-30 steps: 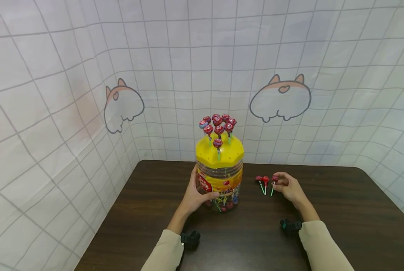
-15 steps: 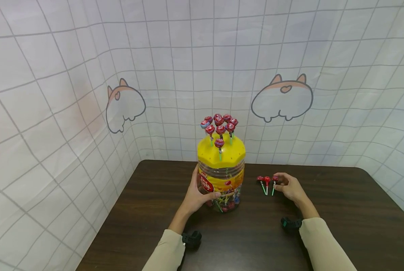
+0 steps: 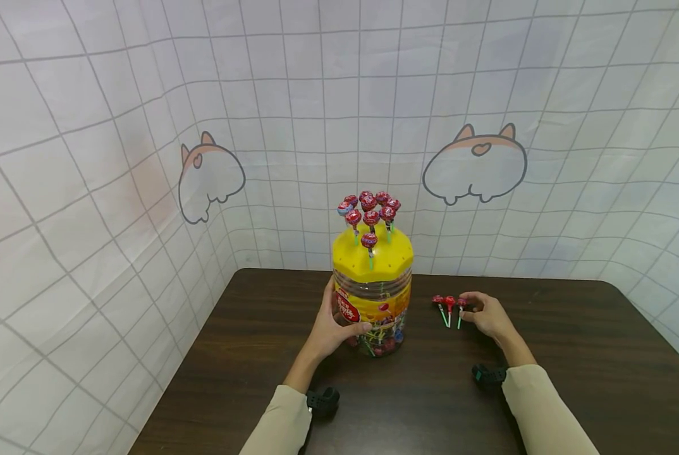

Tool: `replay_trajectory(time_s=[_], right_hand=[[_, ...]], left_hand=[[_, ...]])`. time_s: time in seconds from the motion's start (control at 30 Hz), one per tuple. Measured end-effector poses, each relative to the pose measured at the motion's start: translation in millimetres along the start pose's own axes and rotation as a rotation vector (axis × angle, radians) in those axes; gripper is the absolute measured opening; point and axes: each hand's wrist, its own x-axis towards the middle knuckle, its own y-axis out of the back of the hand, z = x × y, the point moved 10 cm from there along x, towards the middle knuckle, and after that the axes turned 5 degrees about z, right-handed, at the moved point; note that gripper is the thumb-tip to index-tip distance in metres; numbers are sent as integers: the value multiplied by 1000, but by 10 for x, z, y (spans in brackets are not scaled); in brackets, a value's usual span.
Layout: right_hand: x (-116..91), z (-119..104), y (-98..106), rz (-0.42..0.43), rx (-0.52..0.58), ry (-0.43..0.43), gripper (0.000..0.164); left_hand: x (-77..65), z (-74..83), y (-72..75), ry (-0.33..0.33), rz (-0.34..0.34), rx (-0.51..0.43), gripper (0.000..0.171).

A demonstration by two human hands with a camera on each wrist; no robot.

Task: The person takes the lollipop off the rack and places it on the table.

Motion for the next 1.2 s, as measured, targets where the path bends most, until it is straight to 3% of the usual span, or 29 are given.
replay_trajectory(time_s=[0.43, 0.6, 0.77, 0.87, 1.2], right_hand=[[-9, -14, -4, -4, -6, 15, 51], [-32, -9, 25, 3, 71, 10, 55], [-93, -111, 182, 68, 149, 5, 53], [-164, -428, 295, 86, 150, 79, 48], [-558, -2041, 432, 101, 177, 442, 31]], left_hand=[[-8, 19, 4, 4, -6, -9, 113], [-9, 33, 3, 1, -5, -11, 113], [-20, 30, -17, 3, -9, -19, 112], [-24, 29, -19, 0, -10, -21, 111], [-12, 38, -7, 3, -3, -14, 111]])
